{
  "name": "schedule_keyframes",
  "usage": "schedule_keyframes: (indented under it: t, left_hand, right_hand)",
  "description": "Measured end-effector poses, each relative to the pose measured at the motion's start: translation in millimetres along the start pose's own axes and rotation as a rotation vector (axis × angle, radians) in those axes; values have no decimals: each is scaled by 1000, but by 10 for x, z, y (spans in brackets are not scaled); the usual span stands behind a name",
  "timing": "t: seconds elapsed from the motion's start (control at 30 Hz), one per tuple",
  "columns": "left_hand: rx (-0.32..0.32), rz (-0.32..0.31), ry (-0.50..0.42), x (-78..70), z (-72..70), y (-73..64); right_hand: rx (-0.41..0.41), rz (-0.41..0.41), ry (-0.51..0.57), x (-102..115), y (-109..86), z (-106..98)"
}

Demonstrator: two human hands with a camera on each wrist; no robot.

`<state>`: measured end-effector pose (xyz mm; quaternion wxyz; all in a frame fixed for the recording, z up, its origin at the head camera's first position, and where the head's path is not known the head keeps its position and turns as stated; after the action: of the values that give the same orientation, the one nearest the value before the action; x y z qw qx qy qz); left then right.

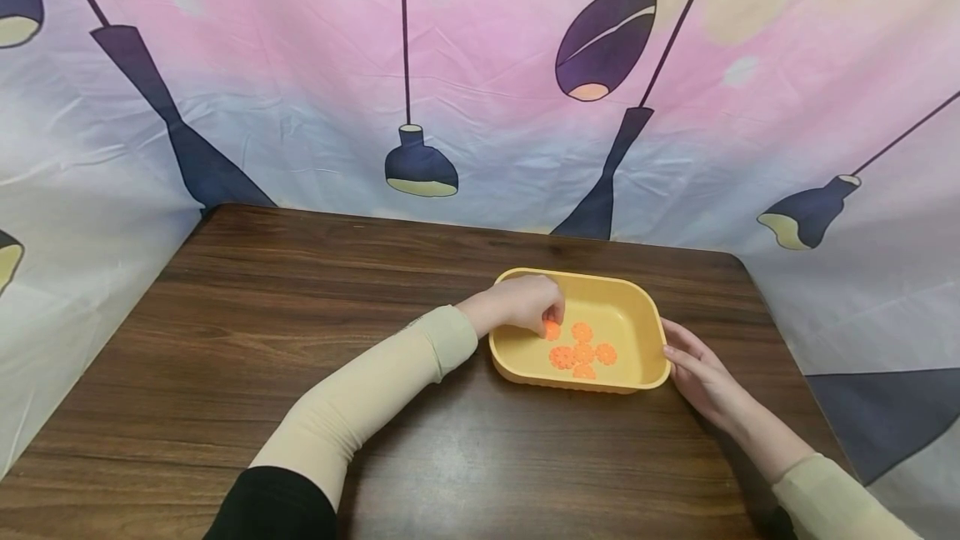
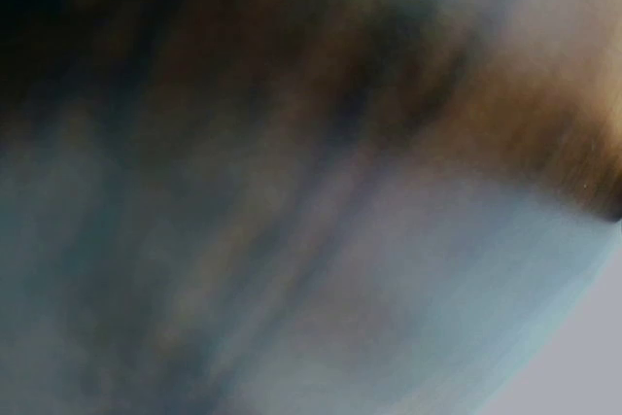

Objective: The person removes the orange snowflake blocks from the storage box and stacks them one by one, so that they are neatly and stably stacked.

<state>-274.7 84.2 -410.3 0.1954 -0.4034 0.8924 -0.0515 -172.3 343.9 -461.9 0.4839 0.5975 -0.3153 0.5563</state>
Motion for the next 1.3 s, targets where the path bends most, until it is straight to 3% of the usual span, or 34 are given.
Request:
schedule_keyframes:
  t: [0.33, 0.7, 1.0, 1.3]
  left_hand:
    - [-14, 15, -22, 20, -20, -18]
    - [-39, 82, -78, 17, -73, -24]
    - [-101, 96, -116, -18, -261, -141]
    - [-133, 100, -188, 89, -476, -287]
  right_hand:
    - [1, -9, 13, 10, 15, 4]
    - [-12, -18, 23, 5, 23, 12]
    - [-10, -16, 2, 9, 22, 3]
    - [-7, -23, 37, 2, 10, 1]
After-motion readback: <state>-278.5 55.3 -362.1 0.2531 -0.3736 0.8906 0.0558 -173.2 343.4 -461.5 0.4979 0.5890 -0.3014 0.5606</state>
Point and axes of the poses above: each hand's wrist, its own y-axis towards the middle knuckle, its own z-axis out of the palm, x = y × z, the point moved 5 cm from there along y, towards the middle knuckle, and after that the axes turned 15 degrees about -z, right-handed, at the moved point
